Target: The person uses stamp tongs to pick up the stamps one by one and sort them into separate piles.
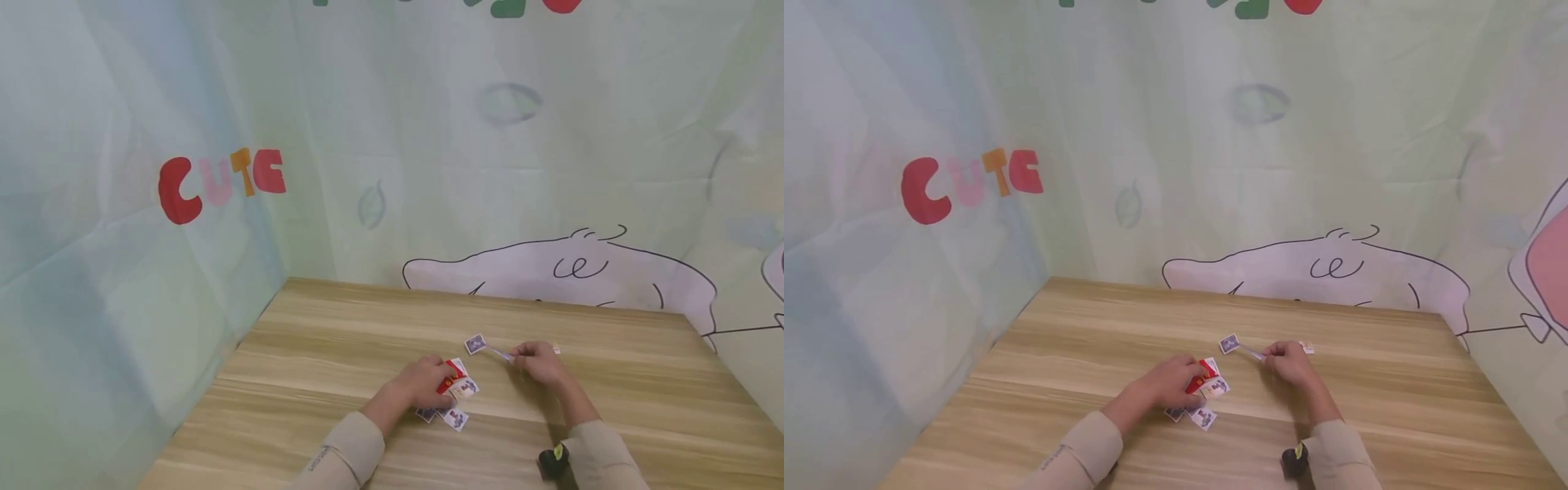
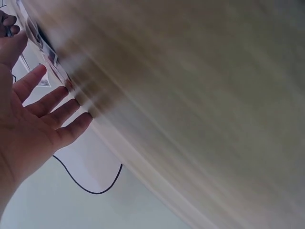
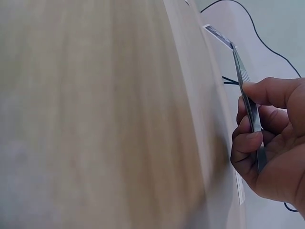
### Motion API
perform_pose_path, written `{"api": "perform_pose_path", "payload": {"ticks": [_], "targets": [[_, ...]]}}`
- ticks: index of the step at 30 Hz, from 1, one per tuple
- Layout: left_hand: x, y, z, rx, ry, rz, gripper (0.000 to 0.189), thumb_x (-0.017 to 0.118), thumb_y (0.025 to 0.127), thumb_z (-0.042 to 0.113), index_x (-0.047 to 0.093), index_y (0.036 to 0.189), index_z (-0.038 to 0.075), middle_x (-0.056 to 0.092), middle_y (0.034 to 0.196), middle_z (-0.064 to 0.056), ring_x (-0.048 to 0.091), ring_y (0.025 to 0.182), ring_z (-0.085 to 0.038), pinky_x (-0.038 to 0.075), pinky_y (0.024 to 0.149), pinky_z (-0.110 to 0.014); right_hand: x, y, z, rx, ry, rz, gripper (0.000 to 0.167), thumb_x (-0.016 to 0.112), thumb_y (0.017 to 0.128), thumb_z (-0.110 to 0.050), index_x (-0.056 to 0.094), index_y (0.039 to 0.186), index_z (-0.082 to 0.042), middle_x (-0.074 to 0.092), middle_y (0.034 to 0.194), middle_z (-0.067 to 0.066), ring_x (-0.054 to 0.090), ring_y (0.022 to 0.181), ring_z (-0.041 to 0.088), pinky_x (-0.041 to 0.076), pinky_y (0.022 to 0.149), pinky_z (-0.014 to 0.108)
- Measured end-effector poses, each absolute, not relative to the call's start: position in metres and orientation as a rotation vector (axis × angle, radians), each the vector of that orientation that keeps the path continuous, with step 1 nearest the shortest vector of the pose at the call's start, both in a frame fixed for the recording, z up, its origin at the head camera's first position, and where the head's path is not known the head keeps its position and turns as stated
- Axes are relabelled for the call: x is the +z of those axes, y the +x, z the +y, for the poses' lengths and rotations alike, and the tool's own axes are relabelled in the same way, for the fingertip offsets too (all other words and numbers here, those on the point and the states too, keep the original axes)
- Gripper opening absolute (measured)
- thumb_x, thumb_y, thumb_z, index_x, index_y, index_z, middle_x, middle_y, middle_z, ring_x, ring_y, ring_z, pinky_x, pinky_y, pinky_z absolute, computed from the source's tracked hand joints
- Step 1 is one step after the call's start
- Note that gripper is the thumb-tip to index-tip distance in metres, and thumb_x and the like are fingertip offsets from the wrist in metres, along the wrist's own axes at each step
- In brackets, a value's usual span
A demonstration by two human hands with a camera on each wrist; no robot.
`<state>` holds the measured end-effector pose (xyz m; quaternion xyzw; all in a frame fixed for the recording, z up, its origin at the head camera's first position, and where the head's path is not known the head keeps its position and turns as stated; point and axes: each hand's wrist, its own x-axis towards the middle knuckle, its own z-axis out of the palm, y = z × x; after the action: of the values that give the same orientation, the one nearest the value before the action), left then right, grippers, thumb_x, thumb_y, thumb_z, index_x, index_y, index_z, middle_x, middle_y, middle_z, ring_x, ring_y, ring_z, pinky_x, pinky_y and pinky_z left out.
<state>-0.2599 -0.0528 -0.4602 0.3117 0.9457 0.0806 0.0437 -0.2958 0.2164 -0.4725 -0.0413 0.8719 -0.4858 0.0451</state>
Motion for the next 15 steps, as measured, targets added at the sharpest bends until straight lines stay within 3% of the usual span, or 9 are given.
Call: {"api": "perform_pose_path", "payload": {"ticks": [15], "targets": [[-0.458,-0.256,-0.05,0.191,0.935,2.904,0.053,0.068,0.079,0.045,0.06,0.124,0.019,0.053,0.12,-0.004,0.049,0.108,-0.018,0.043,0.087,-0.033,-0.478,-0.313,0.205,-1.549,-0.025,2.665,0.016,0.058,0.08,0.0,0.061,0.092,0.01,0.055,0.071,0.006,0.048,0.061,0.016,0.041,0.053,0.027]]}}
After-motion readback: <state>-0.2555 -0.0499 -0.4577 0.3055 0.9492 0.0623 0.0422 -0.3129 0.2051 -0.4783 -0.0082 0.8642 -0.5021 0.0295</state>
